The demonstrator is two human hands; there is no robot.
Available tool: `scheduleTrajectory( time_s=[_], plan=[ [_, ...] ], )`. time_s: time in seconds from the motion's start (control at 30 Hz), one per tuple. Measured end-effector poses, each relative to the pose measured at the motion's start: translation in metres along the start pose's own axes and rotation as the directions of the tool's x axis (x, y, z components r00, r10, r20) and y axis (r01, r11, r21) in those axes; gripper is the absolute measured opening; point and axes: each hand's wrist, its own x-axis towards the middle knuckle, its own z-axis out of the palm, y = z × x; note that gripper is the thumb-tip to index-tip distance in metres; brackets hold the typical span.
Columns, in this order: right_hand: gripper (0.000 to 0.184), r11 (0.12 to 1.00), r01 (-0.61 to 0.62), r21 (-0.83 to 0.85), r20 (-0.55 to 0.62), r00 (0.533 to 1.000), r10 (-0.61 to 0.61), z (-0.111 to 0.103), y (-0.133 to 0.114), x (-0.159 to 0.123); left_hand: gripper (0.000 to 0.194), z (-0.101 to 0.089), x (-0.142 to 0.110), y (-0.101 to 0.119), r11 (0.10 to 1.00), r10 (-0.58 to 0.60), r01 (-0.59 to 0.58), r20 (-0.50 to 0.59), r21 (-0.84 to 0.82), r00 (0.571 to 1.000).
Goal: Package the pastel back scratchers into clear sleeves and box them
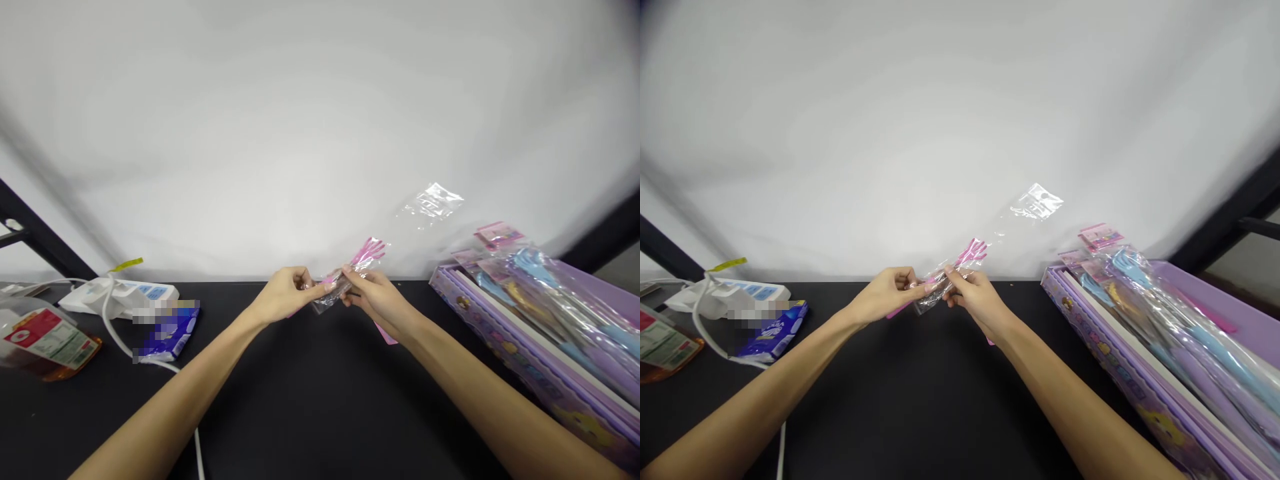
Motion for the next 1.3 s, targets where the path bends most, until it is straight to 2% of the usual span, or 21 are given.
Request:
scheduleTrajectory(
  time_s=[0.03, 0.1, 0.17, 0.23, 0.3, 0.37, 0.43, 0.53, 0.57, 0.7, 0.73, 0.87, 1.0, 1.17, 1.23, 1.3],
  plan=[
    [0.035, 1.000, 0.001, 0.018, -0.030, 1.000, -0.001, -0.002, 0.000, 0.001, 0.042, 0.000, 0.000, 0.001, 0.998, 0.012, -0.008, 0.060, -0.064, 0.998],
    [0.036, 0.999, -0.015, 0.035, -0.079, 0.997, 0.018, -0.005, -0.001, 0.001, 0.057, -0.001, -0.001, 0.003, 0.978, 0.012, 0.033, 0.211, -0.208, 0.977],
    [0.033, 0.999, -0.037, 0.037, -0.103, 0.994, 0.041, -0.008, -0.005, 0.001, 0.052, -0.002, 0.000, 0.003, 0.964, -0.013, 0.085, 0.276, -0.251, 0.961],
    [0.031, 0.997, -0.031, 0.066, -0.136, 0.990, 0.040, -0.010, -0.009, 0.001, 0.039, -0.003, 0.001, 0.000, 0.978, -0.054, 0.093, 0.208, -0.186, 0.977],
    [0.033, 0.992, -0.008, 0.129, -0.189, 0.982, 0.033, -0.011, -0.013, 0.001, 0.040, -0.004, 0.001, -0.003, 0.994, -0.079, 0.086, 0.104, -0.070, 0.991],
    [0.030, 0.986, 0.005, 0.166, -0.217, 0.976, 0.032, -0.013, -0.015, 0.002, 0.040, -0.006, 0.002, -0.006, 0.998, -0.055, 0.056, 0.062, -0.018, 0.997],
    [0.028, 0.987, 0.005, 0.164, -0.220, 0.975, 0.032, -0.015, -0.014, 0.003, 0.042, -0.008, 0.002, -0.006, 0.996, -0.022, 0.035, 0.147, -0.088, 0.989],
    [0.027, 0.988, 0.001, 0.155, -0.213, 0.976, 0.032, -0.016, -0.012, 0.003, 0.058, -0.009, 0.000, -0.004, 0.972, 0.003, 0.072, 0.319, -0.223, 0.948],
    [0.027, 0.988, -0.007, 0.155, -0.197, 0.980, 0.038, -0.016, -0.011, 0.002, 0.058, -0.009, -0.001, -0.003, 0.973, -0.003, 0.076, 0.321, -0.218, 0.947],
    [0.028, 0.987, -0.052, 0.152, -0.132, 0.989, 0.072, -0.013, -0.009, 0.001, 0.057, -0.005, -0.003, 0.000, 0.997, -0.011, 0.026, 0.190, -0.077, 0.982],
    [0.029, 0.987, -0.057, 0.152, -0.134, 0.988, 0.078, -0.013, -0.009, 0.001, 0.058, -0.004, -0.003, 0.000, 0.998, 0.005, 0.008, 0.194, -0.063, 0.981],
    [0.027, 0.989, -0.053, 0.141, -0.138, 0.988, 0.073, -0.013, -0.012, 0.000, 0.068, -0.003, -0.004, -0.002, 0.992, 0.087, -0.054, 0.296, -0.118, 0.951],
    [0.027, 0.988, -0.121, 0.094, -0.113, 0.985, 0.131, -0.013, -0.014, -0.001, 0.065, 0.001, -0.007, -0.003, 0.985, 0.099, -0.050, 0.311, -0.164, 0.945],
    [0.026, 0.988, -0.141, 0.070, -0.136, 0.979, 0.149, -0.019, -0.014, 0.001, 0.068, 0.001, -0.011, 0.004, 0.991, 0.133, -0.120, 0.345, -0.059, 0.929],
    [0.024, 0.988, -0.140, 0.061, -0.132, 0.980, 0.147, -0.023, -0.014, 0.001, 0.065, -0.004, -0.013, 0.007, 0.990, 0.141, -0.139, 0.395, -0.035, 0.908],
    [0.021, 0.991, -0.127, 0.048, -0.119, 0.984, 0.132, -0.027, -0.016, 0.000, 0.075, -0.009, -0.015, 0.010, 0.991, 0.131, -0.124, 0.494, -0.047, 0.860]
  ],
)
